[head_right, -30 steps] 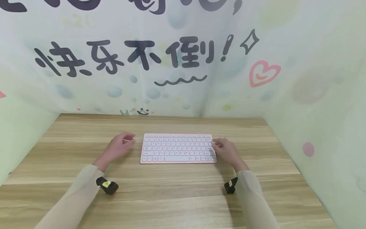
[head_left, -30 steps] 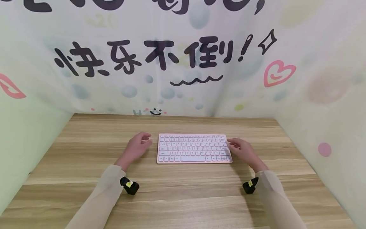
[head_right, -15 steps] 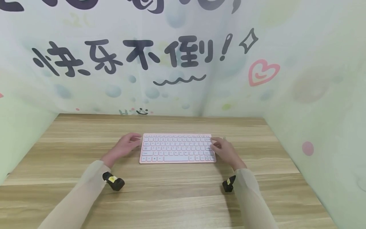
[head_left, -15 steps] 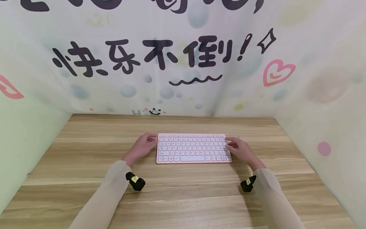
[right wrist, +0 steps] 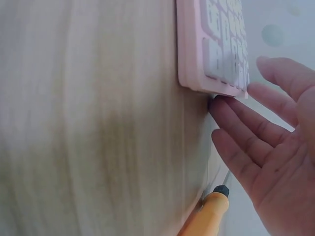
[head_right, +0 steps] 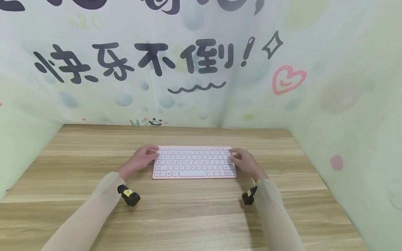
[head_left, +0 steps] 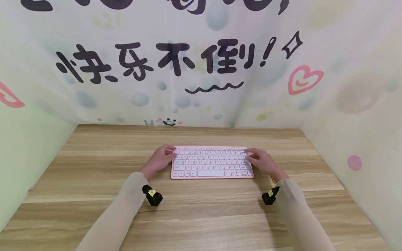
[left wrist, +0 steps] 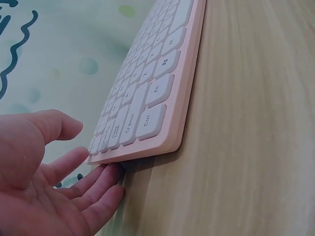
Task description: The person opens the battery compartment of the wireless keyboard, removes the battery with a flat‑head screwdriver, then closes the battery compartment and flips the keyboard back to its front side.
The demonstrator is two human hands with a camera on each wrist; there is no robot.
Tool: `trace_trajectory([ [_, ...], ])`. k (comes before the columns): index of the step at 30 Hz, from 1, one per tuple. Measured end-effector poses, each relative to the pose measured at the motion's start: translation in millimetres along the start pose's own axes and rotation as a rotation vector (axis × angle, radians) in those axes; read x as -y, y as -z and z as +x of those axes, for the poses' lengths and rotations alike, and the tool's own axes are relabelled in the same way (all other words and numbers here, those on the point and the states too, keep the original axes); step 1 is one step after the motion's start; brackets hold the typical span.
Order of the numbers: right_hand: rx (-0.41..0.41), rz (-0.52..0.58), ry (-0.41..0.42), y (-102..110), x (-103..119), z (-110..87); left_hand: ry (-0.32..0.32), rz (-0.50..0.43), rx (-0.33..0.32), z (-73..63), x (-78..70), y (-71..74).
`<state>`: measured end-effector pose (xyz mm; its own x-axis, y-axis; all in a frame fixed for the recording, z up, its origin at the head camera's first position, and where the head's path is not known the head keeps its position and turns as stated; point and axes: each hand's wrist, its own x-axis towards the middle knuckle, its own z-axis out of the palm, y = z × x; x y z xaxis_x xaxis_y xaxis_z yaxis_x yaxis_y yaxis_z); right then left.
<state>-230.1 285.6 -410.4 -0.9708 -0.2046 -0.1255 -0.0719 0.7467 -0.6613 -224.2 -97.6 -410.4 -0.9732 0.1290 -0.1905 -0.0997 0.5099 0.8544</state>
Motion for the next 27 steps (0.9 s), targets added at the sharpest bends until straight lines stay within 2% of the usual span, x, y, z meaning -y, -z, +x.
trace_trajectory([
  [3,-0.003,0.015,0.017,0.3,-1.0,2.5,0.000,-0.014,0.009,3.0,0.9,0.5],
  [10,-0.011,0.125,-0.024,-2.6,-0.8,3.5,0.014,-0.059,0.020,7.3,1.5,-0.3],
  [14,-0.021,0.150,-0.043,-4.1,0.7,1.8,0.023,-0.091,0.011,7.5,2.4,-2.2],
  [21,-0.050,0.157,-0.052,-6.9,1.4,0.4,0.041,-0.156,-0.028,10.0,7.5,-6.7],
  [27,-0.061,0.134,-0.056,-8.0,2.8,0.7,0.034,-0.152,-0.038,10.0,7.1,-8.4],
])
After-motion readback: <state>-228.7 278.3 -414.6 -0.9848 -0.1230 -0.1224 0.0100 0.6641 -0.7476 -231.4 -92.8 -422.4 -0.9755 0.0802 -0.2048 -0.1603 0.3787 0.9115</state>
